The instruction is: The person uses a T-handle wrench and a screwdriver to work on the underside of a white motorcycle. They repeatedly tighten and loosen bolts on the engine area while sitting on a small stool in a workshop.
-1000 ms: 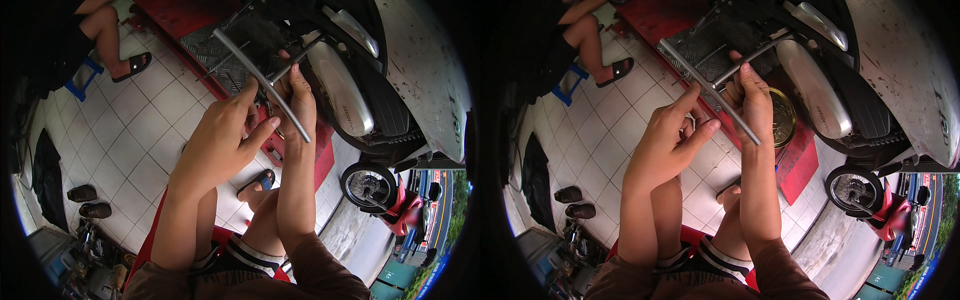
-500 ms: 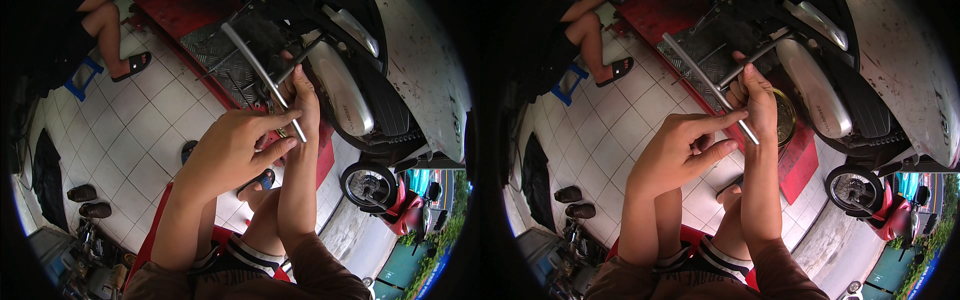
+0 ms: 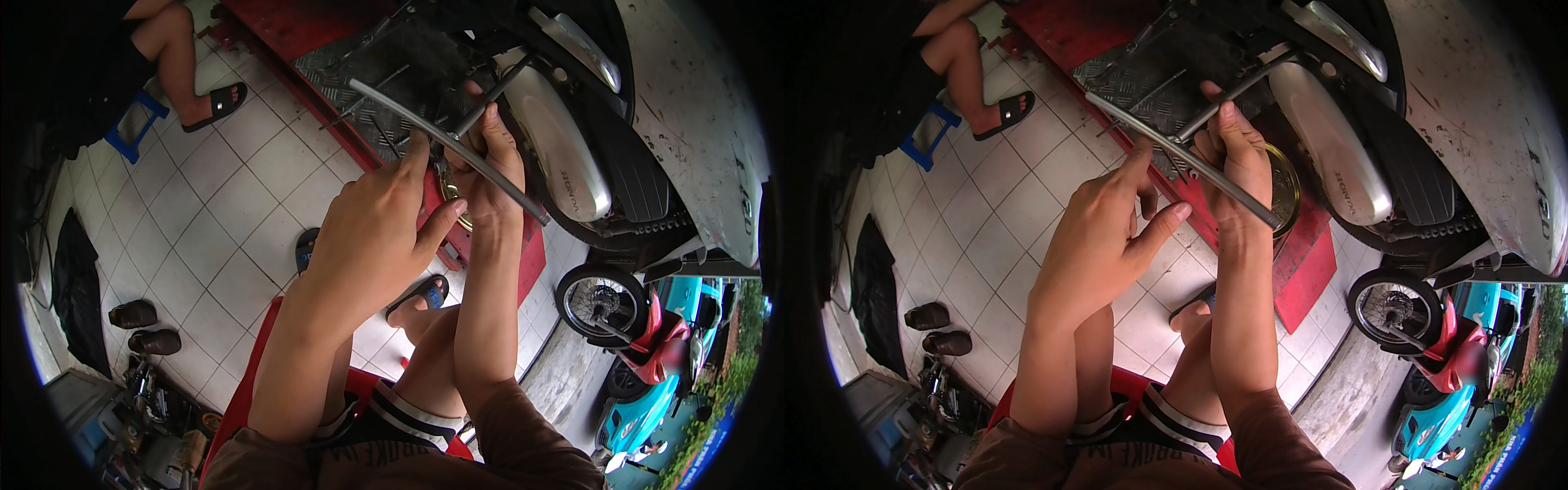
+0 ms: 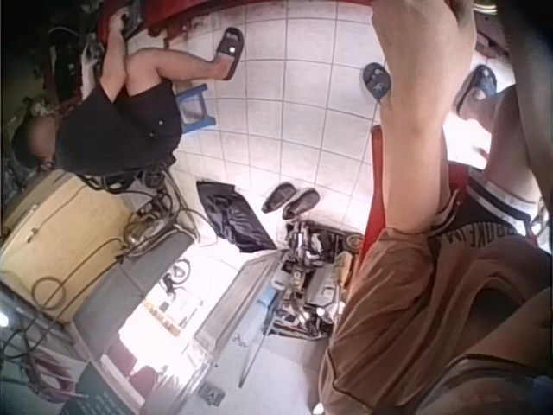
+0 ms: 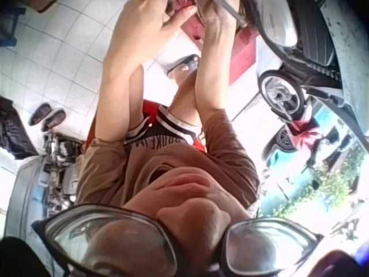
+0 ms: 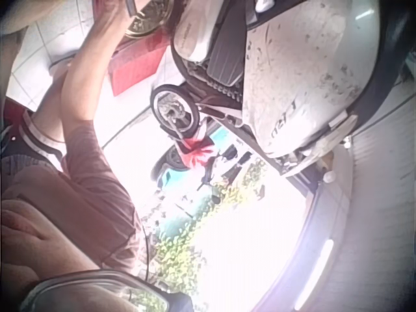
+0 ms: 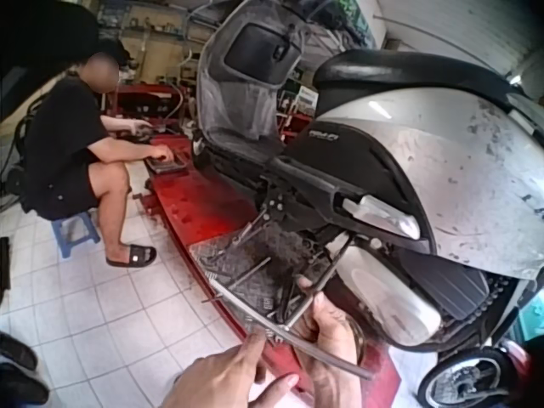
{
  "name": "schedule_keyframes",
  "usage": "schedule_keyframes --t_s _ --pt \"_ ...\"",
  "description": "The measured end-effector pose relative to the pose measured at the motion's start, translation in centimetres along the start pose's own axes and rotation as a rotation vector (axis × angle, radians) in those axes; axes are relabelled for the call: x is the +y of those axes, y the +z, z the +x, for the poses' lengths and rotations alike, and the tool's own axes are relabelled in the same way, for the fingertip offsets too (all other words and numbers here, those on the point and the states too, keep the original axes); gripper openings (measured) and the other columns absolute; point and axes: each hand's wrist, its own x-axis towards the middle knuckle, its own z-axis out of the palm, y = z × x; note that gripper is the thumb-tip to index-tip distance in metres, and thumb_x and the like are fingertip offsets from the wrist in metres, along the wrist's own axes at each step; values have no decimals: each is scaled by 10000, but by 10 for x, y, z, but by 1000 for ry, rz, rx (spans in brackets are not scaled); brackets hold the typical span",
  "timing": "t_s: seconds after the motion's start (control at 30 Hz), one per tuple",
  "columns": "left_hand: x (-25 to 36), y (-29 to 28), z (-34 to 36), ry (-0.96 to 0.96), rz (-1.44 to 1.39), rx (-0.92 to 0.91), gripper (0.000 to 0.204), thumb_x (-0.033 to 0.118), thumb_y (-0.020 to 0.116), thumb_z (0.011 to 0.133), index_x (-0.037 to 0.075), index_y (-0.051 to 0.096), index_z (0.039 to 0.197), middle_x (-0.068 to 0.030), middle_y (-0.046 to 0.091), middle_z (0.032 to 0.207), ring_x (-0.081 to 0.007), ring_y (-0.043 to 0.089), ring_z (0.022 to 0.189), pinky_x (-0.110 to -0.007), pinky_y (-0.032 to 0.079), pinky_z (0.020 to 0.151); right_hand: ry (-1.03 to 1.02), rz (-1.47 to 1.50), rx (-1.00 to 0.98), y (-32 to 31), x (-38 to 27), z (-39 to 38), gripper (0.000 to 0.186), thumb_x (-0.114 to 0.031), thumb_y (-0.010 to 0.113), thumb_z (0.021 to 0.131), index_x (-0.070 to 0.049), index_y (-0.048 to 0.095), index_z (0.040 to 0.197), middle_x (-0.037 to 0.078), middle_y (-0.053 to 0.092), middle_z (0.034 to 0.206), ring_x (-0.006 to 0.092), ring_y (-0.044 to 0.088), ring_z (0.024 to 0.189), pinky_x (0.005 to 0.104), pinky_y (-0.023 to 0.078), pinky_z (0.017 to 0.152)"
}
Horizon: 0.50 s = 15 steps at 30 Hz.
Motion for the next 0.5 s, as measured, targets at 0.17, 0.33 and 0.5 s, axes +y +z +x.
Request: schedule_keyframes --t_s 0.17,0.33,0.5 --pt "15 7 3 108 -208 -28 562 160 690 848 37 481 1355 -71 531 677 -118 459 483 -239 372 469 -49 -49 35 0 -1 -2 410 -267 542 981 20 522 1273 -82 246 609 48 206 513 224 195 474" --pt "10 10 -2 -78 -140 -181 239 176 643 889 19 693 1063 -92 500 542 -110 447 438 -275 332 439 21 -105 38 1 2 -1 394 -236 510 999 32 499 1288 -76 242 618 45 208 515 221 189 462" --pt "12 8 4 -206 -228 -72 230 190 631 911 -36 665 891 -68 479 490 -93 422 419 -269 309 429 40 -112 43 -1 1 -2 395 -235 512 997 33 497 1287 -73 244 618 45 219 515 222 197 466"
